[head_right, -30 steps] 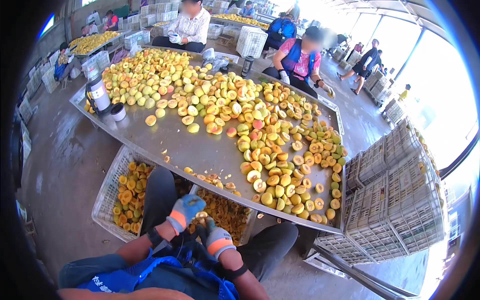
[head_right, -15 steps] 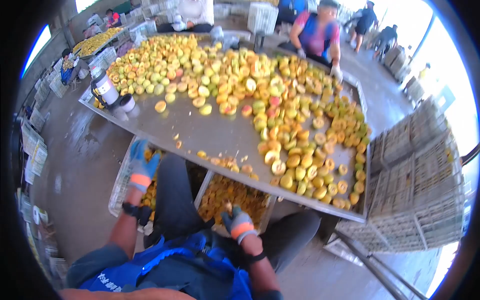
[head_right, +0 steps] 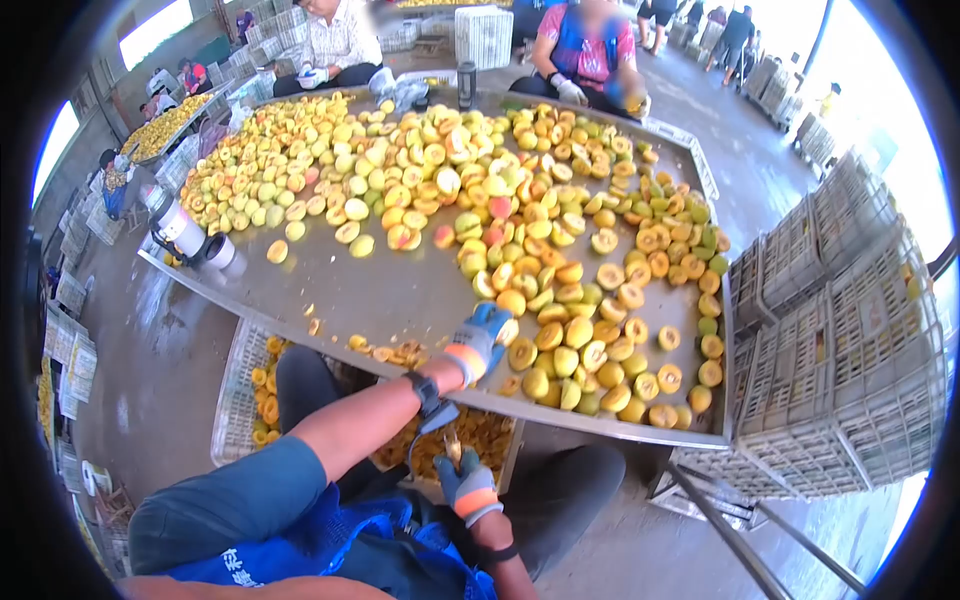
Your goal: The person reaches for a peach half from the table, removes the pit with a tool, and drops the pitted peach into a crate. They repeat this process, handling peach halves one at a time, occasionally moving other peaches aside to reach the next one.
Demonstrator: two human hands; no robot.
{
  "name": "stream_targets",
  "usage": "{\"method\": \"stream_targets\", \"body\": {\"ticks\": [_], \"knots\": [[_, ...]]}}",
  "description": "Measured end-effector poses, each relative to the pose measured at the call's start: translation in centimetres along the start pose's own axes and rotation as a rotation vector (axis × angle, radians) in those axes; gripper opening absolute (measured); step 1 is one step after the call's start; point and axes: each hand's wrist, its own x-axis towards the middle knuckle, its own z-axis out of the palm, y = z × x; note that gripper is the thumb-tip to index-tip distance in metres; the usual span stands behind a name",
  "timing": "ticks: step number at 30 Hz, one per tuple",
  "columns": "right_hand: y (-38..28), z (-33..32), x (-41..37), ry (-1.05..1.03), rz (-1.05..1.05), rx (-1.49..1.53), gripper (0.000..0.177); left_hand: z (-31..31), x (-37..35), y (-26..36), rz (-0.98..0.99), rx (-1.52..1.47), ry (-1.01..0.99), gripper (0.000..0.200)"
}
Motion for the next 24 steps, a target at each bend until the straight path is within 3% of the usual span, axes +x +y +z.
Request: {"method": "stream_targets", "body": {"ticks": [4,7,8,10,13,14,18,20,24], "knots": [[-0.5,-0.4,0.7,0.030,-0.033,0.222,0.024,-0.7,-1.0,0.1,-0.083,-0.217,-0.071,0.045],[-0.6,0.0,1.1,0.121,-0.058,0.373,0.022,-2.8,-2.3,0.1,-0.273,-0.528,-0.068,0.041],[-1.2,-0.5,1.4,0.166,-0.063,0.364,0.024,-3.1,-2.9,-0.7,-0.195,-0.570,-0.018,0.035],[0.1,-0.2,2.3,0.254,-0.106,0.402,0.021,-4.6,-4.6,-1.4,-0.235,-0.790,-0.049,0.036],[-5.7,-2.7,2.0,0.164,0.121,0.719,0.019,-6.2,-8.5,-1.8,-0.245,-1.140,-0.100,0.036],[-6.9,-2.5,2.3,0.191,0.009,0.740,0.012,-6.5,-9.7,-1.7,-0.226,-1.190,-0.115,0.037],[-9.6,-1.7,3.3,0.185,-0.192,0.621,0.013,-8.8,-14.5,0.5,-0.186,-1.164,-0.137,0.037],[-10.9,-1.2,2.7,0.134,-0.095,0.697,0.013,-9.5,-16.2,1.1,-0.180,-1.161,-0.118,0.035],[-11.6,-0.1,1.6,-0.008,0.138,0.993,0.017,-9.5,-18.0,1.6,-0.213,-1.449,0.058,0.030]]}}
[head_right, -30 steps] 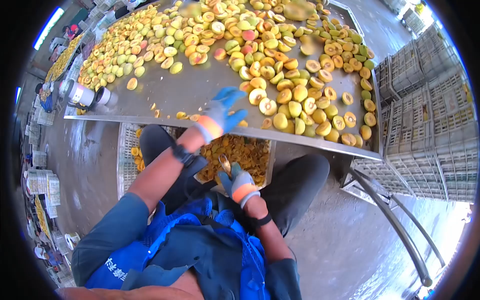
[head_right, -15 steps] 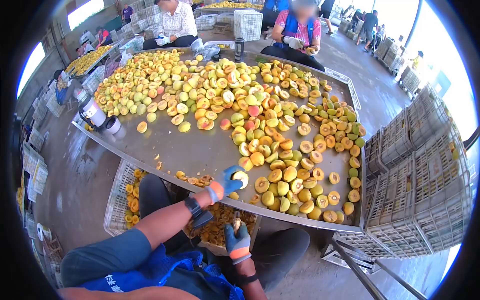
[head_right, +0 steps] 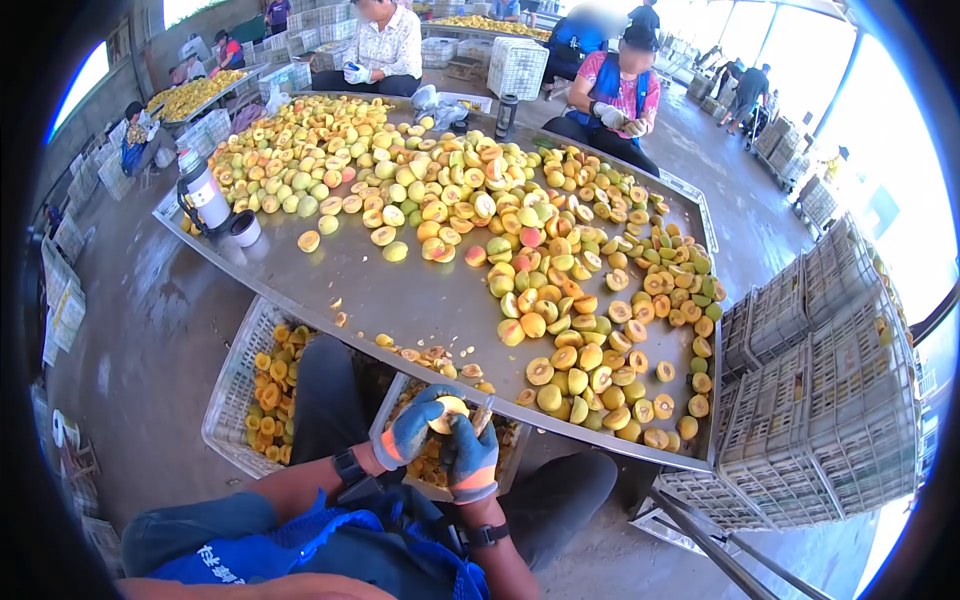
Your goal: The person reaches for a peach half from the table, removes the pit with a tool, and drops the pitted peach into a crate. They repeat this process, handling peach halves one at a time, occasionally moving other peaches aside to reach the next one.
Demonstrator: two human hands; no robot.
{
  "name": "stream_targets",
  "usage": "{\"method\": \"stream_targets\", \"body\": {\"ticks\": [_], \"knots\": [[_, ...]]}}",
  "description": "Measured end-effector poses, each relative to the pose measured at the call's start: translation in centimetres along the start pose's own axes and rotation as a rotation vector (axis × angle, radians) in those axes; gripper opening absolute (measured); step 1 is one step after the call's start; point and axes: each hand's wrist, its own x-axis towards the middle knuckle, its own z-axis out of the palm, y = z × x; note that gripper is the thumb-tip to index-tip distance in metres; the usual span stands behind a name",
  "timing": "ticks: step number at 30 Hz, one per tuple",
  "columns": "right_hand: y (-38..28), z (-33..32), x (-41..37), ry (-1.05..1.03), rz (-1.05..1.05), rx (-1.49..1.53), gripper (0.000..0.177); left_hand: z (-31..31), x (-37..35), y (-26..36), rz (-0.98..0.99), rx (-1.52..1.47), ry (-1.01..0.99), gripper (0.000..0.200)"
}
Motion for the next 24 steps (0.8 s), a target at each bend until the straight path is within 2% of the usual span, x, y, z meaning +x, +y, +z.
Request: {"method": "stream_targets", "body": {"ticks": [1,2,3,4,5,6,7,8,9,11,13,14,15,20,23,24], "knots": [[0.3,0.6,-0.4,-0.005,0.048,0.084,0.019,-0.7,0.2,-1.2,0.020,-0.041,0.042,0.030],[2.0,0.7,0.7,-0.005,-0.160,-0.038,0.023,-1.1,-0.8,-2.6,0.023,-0.086,0.096,0.030],[1.0,0.8,-0.1,-0.044,-0.025,-0.125,0.021,-1.2,-1.1,-2.6,0.122,0.104,0.122,0.028],[1.7,-0.1,0.4,-0.080,-0.046,-0.132,0.016,-0.9,-1.0,-2.2,0.070,-0.186,0.190,0.029],[2.8,-0.7,0.7,-0.066,-0.110,-0.133,0.008,0.8,-0.9,-0.6,0.100,-0.306,0.334,0.029],[3.9,-1.4,1.1,-0.051,-0.174,-0.135,0.010,0.4,-1.3,0.9,0.255,0.201,0.317,0.031],[3.8,-1.4,0.8,-0.018,-0.440,-0.423,0.011,0.0,-1.0,1.8,0.189,0.093,0.302,0.033],[2.1,0.0,-0.8,-0.053,-0.190,-0.175,0.010,-0.4,-0.6,2.6,0.123,-0.015,0.293,0.036],[2.1,-0.1,-1.0,-0.089,-0.275,-0.306,0.011,-0.7,-0.4,3.1,-0.146,-0.737,0.330,0.039],[0.7,1.4,-2.6,-0.119,-0.325,-0.590,0.016,-0.9,-0.3,3.1,-0.107,-0.724,0.339,0.041],[0.8,1.6,-2.6,-0.171,-0.481,-0.770,0.022,-0.7,-0.2,3.5,-0.072,-0.698,0.297,0.041],[0.7,2.1,-2.6,-0.172,-0.450,-0.825,0.024,-0.4,-0.7,3.8,-0.069,-0.680,0.264,0.041],[0.3,2.9,-2.8,-0.172,-0.438,-0.849,0.026,-0.1,-1.2,4.0,-0.070,-0.662,0.232,0.040],[0.8,3.0,-2.5,-0.158,-0.385,-0.967,0.030,0.6,-1.7,4.0,-0.033,-0.524,0.321,0.031],[1.6,2.6,-2.1,-0.169,-0.377,-0.934,0.032,0.4,-1.8,3.4,0.012,-0.388,0.290,0.026],[1.3,2.9,-2.3,-0.156,-0.299,-0.932,0.033,0.5,-1.9,3.2,0.040,-0.285,0.291,0.026]]}}
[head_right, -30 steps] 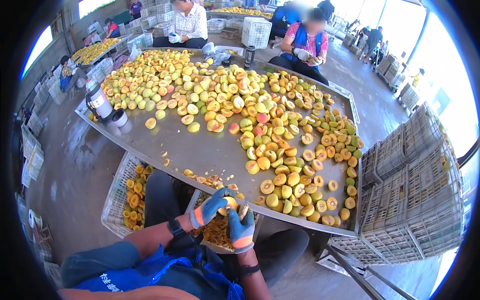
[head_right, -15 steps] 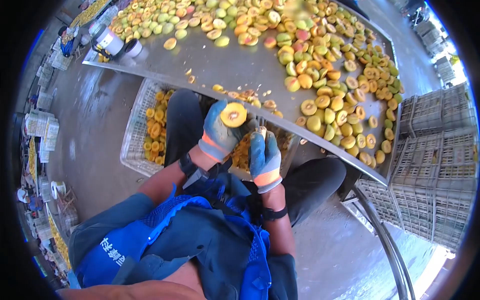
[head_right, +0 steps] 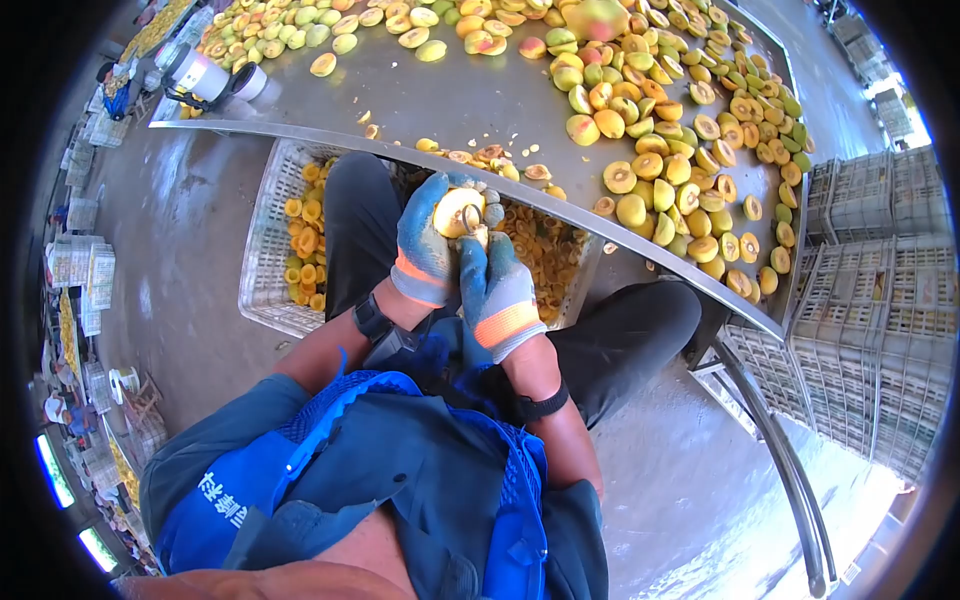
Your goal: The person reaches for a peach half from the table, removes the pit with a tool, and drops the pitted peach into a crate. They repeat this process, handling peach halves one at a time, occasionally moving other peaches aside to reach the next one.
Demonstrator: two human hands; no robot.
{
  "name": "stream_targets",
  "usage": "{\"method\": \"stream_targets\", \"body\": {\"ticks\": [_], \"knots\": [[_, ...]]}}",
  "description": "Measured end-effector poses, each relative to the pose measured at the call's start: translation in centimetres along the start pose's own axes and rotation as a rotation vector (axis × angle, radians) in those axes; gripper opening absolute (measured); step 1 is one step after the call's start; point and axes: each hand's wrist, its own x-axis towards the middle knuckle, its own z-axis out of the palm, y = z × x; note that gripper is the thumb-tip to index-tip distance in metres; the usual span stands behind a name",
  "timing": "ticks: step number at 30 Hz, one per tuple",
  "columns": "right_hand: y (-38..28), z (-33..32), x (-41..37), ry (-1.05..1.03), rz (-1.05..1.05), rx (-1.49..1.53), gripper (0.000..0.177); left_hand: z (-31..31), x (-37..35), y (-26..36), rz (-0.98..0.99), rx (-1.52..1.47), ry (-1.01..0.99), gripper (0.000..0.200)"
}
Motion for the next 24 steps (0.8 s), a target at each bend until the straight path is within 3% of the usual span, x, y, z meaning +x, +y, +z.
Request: {"method": "stream_targets", "body": {"ticks": [1,4,10,13,15,19,24], "knots": [[0.3,0.2,0.0,0.006,-0.015,0.060,0.033,0.1,-0.1,-0.2,0.042,0.097,-0.002,0.025],[1.8,0.9,0.2,-0.006,-0.004,0.183,0.036,0.5,-0.4,-0.1,0.010,0.004,0.008,0.032],[-1.0,-1.0,0.0,-0.123,0.091,0.061,0.039,0.6,-0.4,-0.3,-0.008,0.096,-0.040,0.033],[-0.2,-1.1,0.1,-0.145,0.080,-0.059,0.031,0.2,0.2,-0.6,-0.094,0.054,0.011,0.037],[0.9,-0.8,0.1,-0.185,0.133,0.206,0.030,0.1,0.3,-0.4,-0.171,0.008,0.063,0.041],[0.1,-1.1,-0.1,-0.298,0.337,0.532,0.030,-0.4,0.4,-1.1,-0.068,0.089,0.093,0.044],[0.8,-1.5,-0.3,-0.382,0.322,0.508,0.031,0.3,0.2,-1.4,-0.072,0.116,0.209,0.043]]}}
